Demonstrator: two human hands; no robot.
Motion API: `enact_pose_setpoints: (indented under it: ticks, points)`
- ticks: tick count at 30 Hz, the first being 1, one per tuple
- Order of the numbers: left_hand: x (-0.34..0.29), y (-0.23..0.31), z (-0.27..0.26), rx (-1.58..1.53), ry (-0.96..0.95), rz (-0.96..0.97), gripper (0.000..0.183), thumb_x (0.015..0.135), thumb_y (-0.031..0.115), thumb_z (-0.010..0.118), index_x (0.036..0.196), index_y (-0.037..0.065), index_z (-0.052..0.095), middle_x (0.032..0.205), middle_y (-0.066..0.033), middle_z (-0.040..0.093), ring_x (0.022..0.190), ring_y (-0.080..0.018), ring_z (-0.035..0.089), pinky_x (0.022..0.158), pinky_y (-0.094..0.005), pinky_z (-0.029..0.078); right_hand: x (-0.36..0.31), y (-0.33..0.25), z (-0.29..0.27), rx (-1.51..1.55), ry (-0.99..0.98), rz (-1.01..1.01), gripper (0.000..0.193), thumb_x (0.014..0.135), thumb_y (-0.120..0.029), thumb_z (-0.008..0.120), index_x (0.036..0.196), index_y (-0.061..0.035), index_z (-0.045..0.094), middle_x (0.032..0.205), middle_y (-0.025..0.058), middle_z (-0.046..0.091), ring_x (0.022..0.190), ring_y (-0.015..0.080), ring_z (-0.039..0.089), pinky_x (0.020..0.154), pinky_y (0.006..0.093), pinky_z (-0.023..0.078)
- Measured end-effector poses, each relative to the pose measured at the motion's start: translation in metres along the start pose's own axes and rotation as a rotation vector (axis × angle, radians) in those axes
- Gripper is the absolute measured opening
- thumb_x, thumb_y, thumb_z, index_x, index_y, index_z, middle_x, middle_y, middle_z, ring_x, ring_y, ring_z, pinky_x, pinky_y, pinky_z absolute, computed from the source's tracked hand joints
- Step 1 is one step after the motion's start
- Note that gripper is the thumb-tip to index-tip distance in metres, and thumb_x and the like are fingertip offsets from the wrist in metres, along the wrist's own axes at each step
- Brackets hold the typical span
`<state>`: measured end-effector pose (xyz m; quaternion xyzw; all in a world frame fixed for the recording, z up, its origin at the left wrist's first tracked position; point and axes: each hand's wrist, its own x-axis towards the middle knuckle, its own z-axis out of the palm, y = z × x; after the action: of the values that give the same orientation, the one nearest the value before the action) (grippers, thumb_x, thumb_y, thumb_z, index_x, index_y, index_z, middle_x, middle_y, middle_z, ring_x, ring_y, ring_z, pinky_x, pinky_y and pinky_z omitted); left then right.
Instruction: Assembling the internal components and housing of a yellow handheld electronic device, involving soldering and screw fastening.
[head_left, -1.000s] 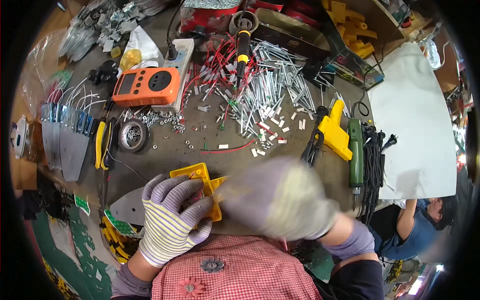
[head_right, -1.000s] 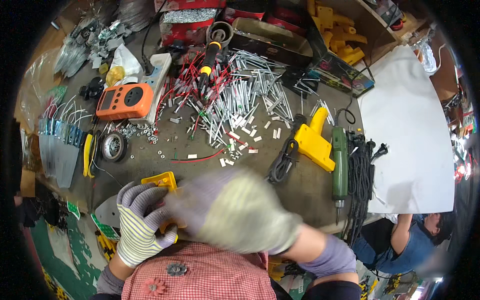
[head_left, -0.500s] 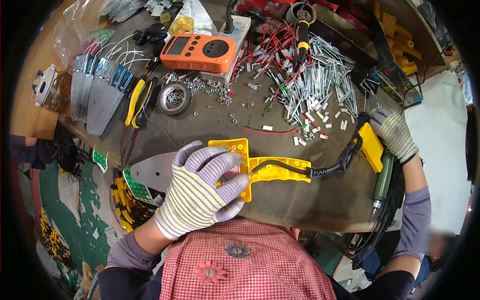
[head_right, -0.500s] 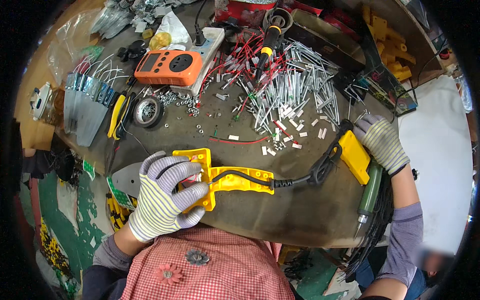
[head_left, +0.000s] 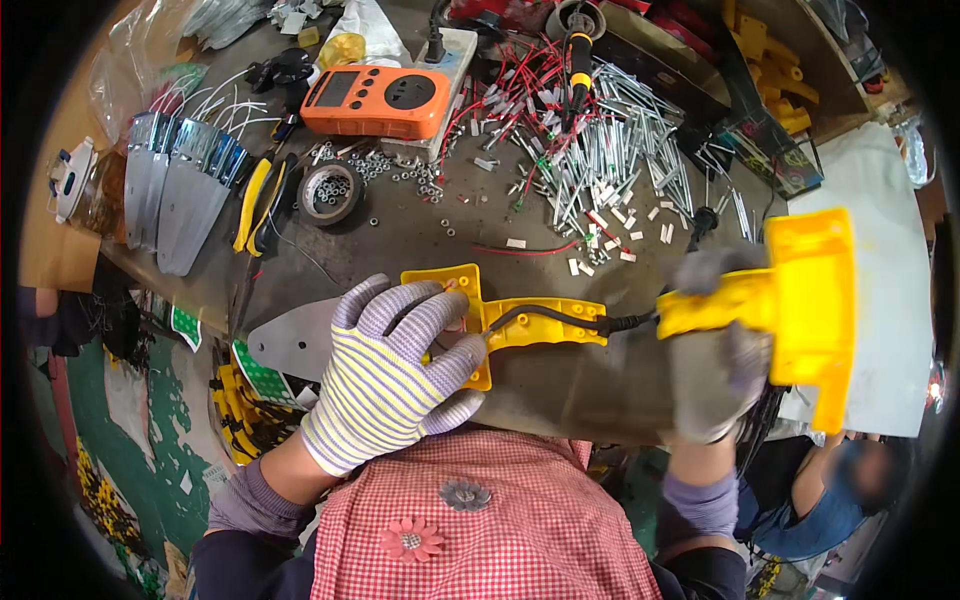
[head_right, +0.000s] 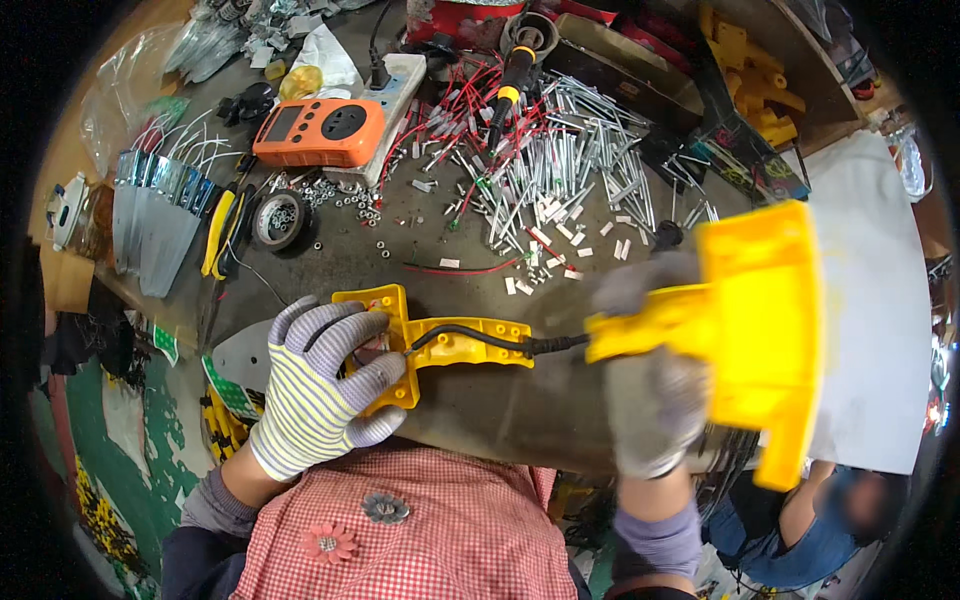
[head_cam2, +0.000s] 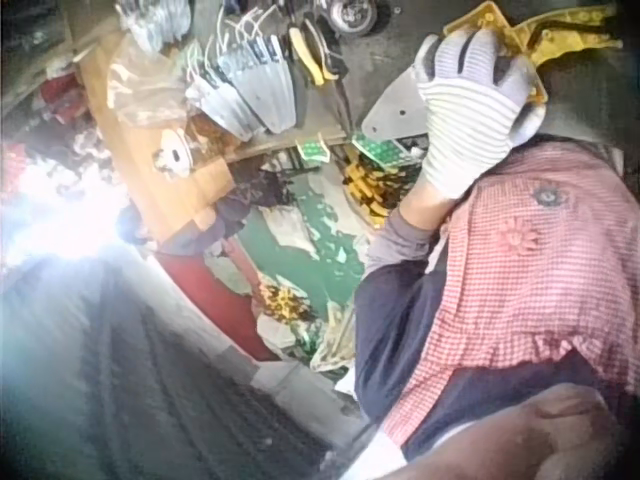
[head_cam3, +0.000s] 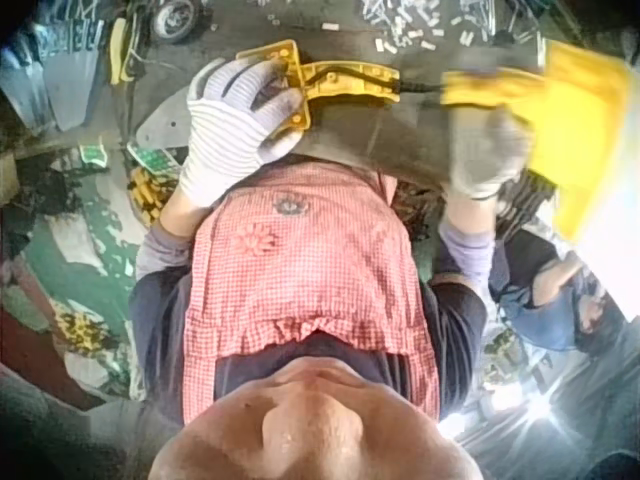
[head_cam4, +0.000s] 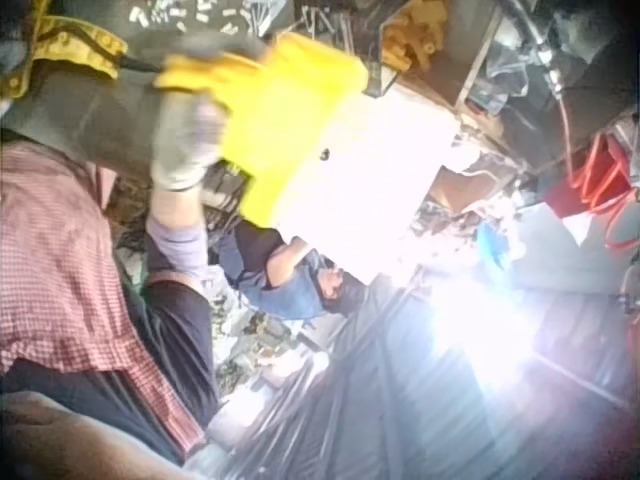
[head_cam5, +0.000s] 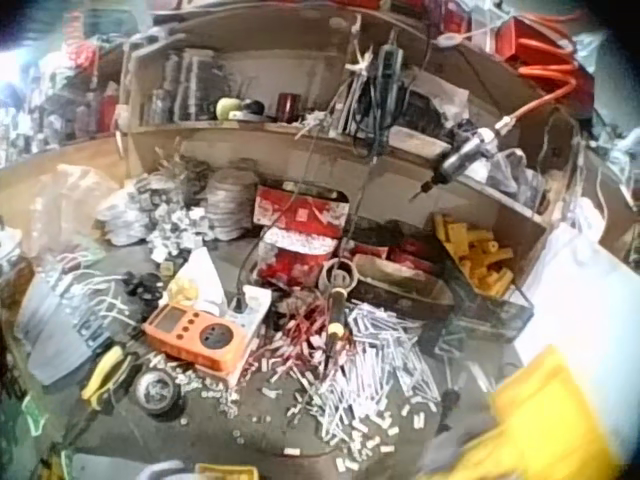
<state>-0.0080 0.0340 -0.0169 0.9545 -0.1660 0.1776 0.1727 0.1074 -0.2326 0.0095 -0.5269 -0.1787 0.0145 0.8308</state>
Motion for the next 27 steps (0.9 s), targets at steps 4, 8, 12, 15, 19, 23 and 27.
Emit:
enact_pose_setpoints:
  ticks: [4, 8, 12, 15, 19, 23, 27]
  points:
    - [0.003, 0.001, -0.001, 0.006, -0.021, -0.011, 0.046, 0.065, 0.044, 0.075, 0.104, 0.020, 0.068, 0.126, -0.0100, 0.060, 0.114, -0.0337, 0.057, 0.098, -0.0577, 0.041, -0.010, 0.016, 0.030, -0.101, -0.091, 0.016, 0.063, 0.081, -0.038, 0.075, 0.127, -0.0029, 0.049, 0.102, 0.0096, 0.054, 0.093, 0.0216, 0.049, 0.084, 0.0352, 0.042]
    - [0.001, 0.001, 0.000, -0.016, -0.001, -0.015, 0.047, 0.064, 0.045, 0.075, 0.103, 0.020, 0.069, 0.125, -0.0095, 0.061, 0.117, -0.0321, 0.057, 0.099, -0.0572, 0.041, -0.009, 0.020, 0.024, -0.271, -0.141, 0.034, 0.075, 0.086, -0.053, 0.073, 0.134, -0.0005, 0.049, 0.106, 0.0082, 0.060, 0.093, 0.0186, 0.060, 0.086, 0.0361, 0.051]
    - [-0.001, 0.000, -0.001, -0.032, 0.004, -0.025, 0.050, 0.064, 0.044, 0.076, 0.107, 0.019, 0.070, 0.126, -0.0090, 0.061, 0.117, -0.0315, 0.058, 0.101, -0.0568, 0.041, -0.021, 0.023, 0.024, -0.521, -0.230, -0.065, 0.068, 0.092, -0.048, 0.069, 0.138, -0.0020, 0.049, 0.110, 0.0085, 0.063, 0.098, 0.0189, 0.063, 0.091, 0.0369, 0.052]
    - [0.001, -0.001, -0.006, -0.050, -0.013, 0.007, 0.044, 0.071, 0.040, 0.076, 0.107, 0.015, 0.071, 0.121, -0.0114, 0.062, 0.116, -0.0323, 0.058, 0.100, -0.0547, 0.042, -0.032, 0.035, 0.036, -0.601, -0.149, 0.134, 0.058, 0.093, -0.044, 0.067, 0.129, -0.0002, 0.054, 0.113, 0.0147, 0.066, 0.097, 0.0279, 0.067, 0.083, 0.0426, 0.055]
    - [-0.015, -0.022, 0.000, -0.459, 0.352, -0.039, 0.021, 0.076, 0.022, 0.067, 0.091, 0.008, 0.061, 0.104, -0.0167, 0.057, 0.095, -0.0330, 0.056, 0.085, -0.0466, 0.047, -0.014, 0.050, 0.058, -1.257, -0.486, -0.586, 0.042, 0.077, -0.026, 0.070, 0.107, 0.0013, 0.058, 0.089, 0.0214, 0.059, 0.074, 0.0396, 0.059, 0.065, 0.0502, 0.049]
    - [-0.024, -0.026, 0.000, -0.618, 0.464, -0.150, 0.029, 0.072, 0.025, 0.073, 0.088, 0.009, 0.056, 0.104, -0.0167, 0.052, 0.094, -0.0296, 0.051, 0.084, -0.0438, 0.046, -0.010, 0.054, 0.072, -1.432, -0.592, -0.564, 0.035, 0.074, -0.021, 0.068, 0.102, 0.0004, 0.062, 0.094, 0.0171, 0.062, 0.082, 0.0361, 0.061, 0.070, 0.0479, 0.049]
    - [-0.010, -0.018, -0.015, -0.511, 0.203, -0.092, 0.065, 0.065, 0.046, 0.080, 0.117, 0.011, 0.061, 0.129, -0.0217, 0.048, 0.117, -0.0376, 0.050, 0.100, -0.0531, 0.041, -0.013, 0.052, 0.075, -1.570, -0.632, -0.516, 0.036, 0.077, -0.021, 0.066, 0.106, -0.0010, 0.062, 0.095, 0.0148, 0.063, 0.083, 0.0337, 0.061, 0.072, 0.0454, 0.048]
